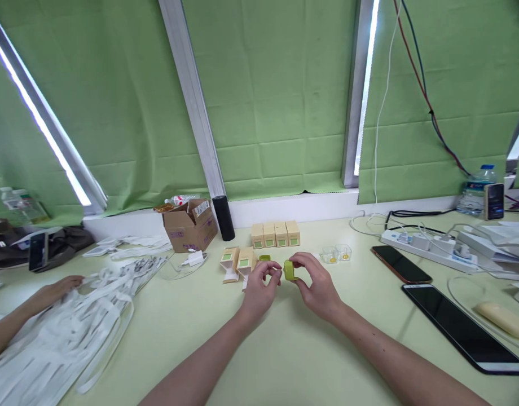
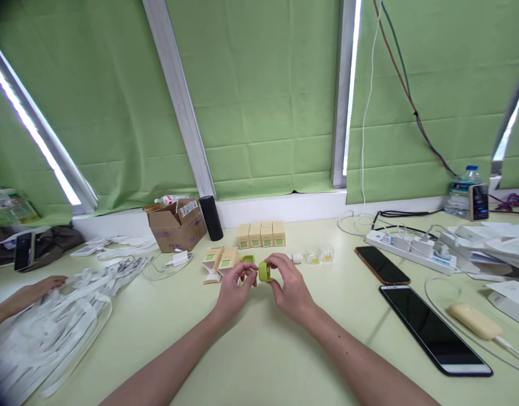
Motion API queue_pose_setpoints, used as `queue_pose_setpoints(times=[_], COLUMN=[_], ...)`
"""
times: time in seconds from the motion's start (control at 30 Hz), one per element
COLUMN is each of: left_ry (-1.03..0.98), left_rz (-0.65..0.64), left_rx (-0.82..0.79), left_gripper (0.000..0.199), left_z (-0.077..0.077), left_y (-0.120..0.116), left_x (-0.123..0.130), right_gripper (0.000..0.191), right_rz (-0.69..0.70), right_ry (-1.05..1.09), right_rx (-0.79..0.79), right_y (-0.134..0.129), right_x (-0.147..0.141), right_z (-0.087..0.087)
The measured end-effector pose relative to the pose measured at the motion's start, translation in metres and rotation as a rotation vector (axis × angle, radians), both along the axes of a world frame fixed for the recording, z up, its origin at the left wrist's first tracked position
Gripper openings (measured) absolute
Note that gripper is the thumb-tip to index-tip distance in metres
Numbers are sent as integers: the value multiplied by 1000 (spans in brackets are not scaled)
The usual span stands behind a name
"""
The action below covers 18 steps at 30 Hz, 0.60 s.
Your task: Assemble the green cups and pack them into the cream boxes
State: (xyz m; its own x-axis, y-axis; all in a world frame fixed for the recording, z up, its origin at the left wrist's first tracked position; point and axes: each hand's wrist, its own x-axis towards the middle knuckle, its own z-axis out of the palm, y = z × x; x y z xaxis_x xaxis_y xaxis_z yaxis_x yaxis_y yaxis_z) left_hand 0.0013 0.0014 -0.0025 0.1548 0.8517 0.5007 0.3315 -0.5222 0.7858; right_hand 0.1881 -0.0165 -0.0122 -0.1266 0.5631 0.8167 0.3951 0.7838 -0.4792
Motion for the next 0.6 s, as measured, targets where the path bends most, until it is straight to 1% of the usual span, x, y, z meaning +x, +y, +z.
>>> queue_pose_setpoints(times=[0.07, 0.2, 0.6], left_ry=[-47, -79, -122], left_rz=[-28, -63, -98], left_rx=[-44, -62, -116], left_gripper=[16, 17, 19], left_z=[2, 4, 5], left_y=[-1, -3, -5], left_x=[2, 6, 8], right_gripper=[47, 48, 52], right_rz=[5, 9, 7], right_ry=[-11, -22, -45], right_rx=[2, 8, 31], right_y=[0, 1, 2], right_x=[0, 1, 2], right_z=[-1, -2, -4])
